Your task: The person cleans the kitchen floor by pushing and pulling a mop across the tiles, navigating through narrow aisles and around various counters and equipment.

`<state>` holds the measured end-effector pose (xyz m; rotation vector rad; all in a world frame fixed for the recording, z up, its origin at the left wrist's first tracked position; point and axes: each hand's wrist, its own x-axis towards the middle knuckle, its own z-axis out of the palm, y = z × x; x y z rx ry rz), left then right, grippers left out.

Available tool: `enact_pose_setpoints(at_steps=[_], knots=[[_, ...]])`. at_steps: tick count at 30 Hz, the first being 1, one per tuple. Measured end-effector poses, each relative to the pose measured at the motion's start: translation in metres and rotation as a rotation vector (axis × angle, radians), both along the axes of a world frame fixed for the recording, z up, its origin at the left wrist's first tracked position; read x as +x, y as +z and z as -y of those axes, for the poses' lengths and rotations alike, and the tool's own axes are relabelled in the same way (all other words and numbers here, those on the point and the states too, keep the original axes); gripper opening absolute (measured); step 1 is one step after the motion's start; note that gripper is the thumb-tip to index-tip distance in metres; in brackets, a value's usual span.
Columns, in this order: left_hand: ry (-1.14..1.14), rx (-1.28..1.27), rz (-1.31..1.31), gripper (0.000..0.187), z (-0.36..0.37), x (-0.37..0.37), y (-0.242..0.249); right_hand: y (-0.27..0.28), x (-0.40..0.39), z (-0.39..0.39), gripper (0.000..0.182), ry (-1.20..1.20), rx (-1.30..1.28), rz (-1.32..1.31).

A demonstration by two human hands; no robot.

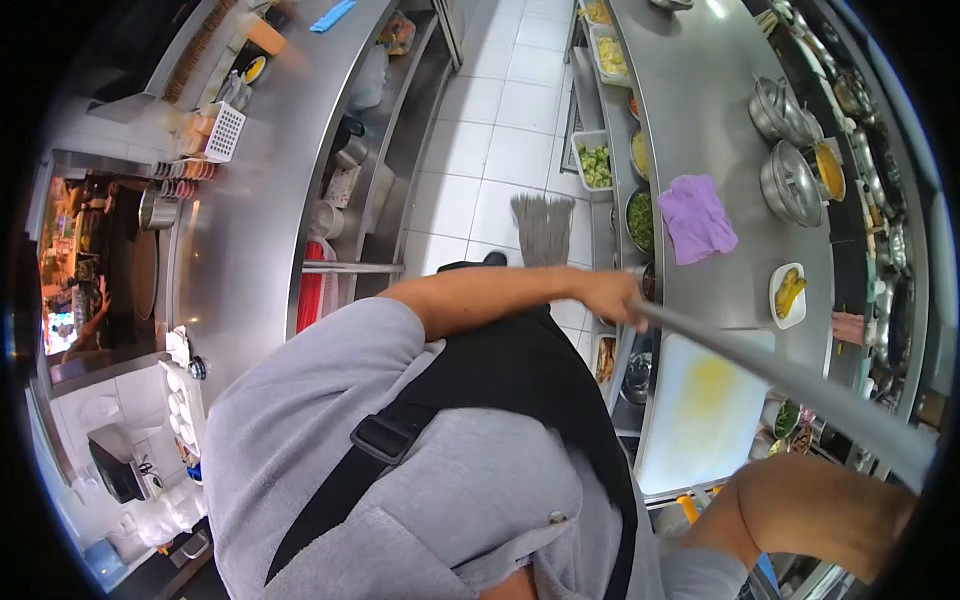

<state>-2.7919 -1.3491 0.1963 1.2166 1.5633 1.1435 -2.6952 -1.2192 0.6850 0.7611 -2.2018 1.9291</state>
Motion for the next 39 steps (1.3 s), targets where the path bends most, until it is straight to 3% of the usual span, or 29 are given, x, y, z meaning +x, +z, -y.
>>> enact_pose_setpoints(at_steps=[1,3,5,8,9,11,13,15,19,21,23,24,25,28,30,31,32,33,34,37,39], knots=[[-0.071,0.075,0.005,0.049,-0.004,0.016,-0.003,0.009,0.012,-0.006,0.042,0.077,0.064,0.067],[-0.177,0.062,-0.142,0.042,-0.005,0.036,0.011,0.012,0.03,-0.003,0.042,0.011,0.016,0.005],[-0.127,0.147,-0.119,0.044,-0.01,0.045,0.019,0.025,0.045,-0.008,0.041,0.016,0.017,-0.013],[-0.068,0.193,-0.198,0.043,0.0,0.035,0.045,0.039,0.076,-0.002,0.041,-0.182,-0.119,-0.192],[-0.046,0.194,-0.243,0.041,0.005,0.031,0.057,0.034,0.086,0.007,0.04,-0.468,-0.146,-0.495],[-0.019,0.177,-0.315,0.037,0.024,0.014,0.09,0.038,0.086,0.03,0.038,-0.108,-0.953,-0.614],[0.028,0.184,-0.467,0.03,0.036,-0.007,0.098,0.044,0.098,0.036,0.035,-0.037,-0.957,-0.565],[0.046,0.215,-0.547,0.028,0.049,-0.031,0.11,0.057,0.131,0.018,0.033,-0.27,-0.162,-0.388],[0.136,0.235,-0.653,0.025,0.078,-0.081,0.133,0.046,0.138,0.043,0.031,-0.31,-0.148,-0.514],[0.141,0.233,-0.655,0.02,0.096,-0.111,0.142,0.028,0.098,0.086,0.03,-0.097,-0.981,-0.796],[0.197,0.128,-0.713,0.02,0.117,-0.14,0.148,0.017,0.104,0.069,0.028,-0.447,-0.109,-0.602],[0.204,-0.025,-0.717,0.02,0.119,-0.161,0.137,0.005,0.085,0.062,0.046,-0.272,-0.425,-0.502],[0.241,0.044,-0.774,0.019,0.121,-0.187,0.113,0.028,0.13,-0.043,0.041,-0.18,-0.261,-0.268],[0.529,0.025,-0.718,0.039,0.14,-0.247,0.023,-0.096,0.02,0.029,0.033,-0.427,0.023,-0.323],[0.623,-0.197,-0.677,0.043,0.157,-0.269,-0.043,-0.182,-0.043,0.072,0.031,-0.495,0.17,-0.235],[0.711,-0.308,-0.655,0.047,0.166,-0.268,-0.08,-0.224,-0.067,0.094,0.031,-0.441,0.128,-0.162],[0.741,-0.248,-0.64,0.048,0.175,-0.265,-0.123,-0.262,-0.075,0.117,0.027,-0.465,-0.153,-0.031],[0.78,-0.188,-0.624,0.048,0.186,-0.258,-0.163,-0.283,-0.084,0.123,0.024,-0.147,-0.327,-0.03],[0.824,-0.132,-0.605,0.049,0.191,-0.248,-0.186,-0.28,-0.077,0.127,0.024,-0.178,-0.281,-0.03],[0.764,-0.141,-0.418,0.048,0.19,-0.196,-0.156,-0.225,-0.018,0.119,0.03,-0.208,-0.123,0.014],[0.7,-0.212,-0.431,0.049,0.179,-0.156,-0.156,-0.186,0.033,0.102,0.035,-0.158,-0.03,0.034]])
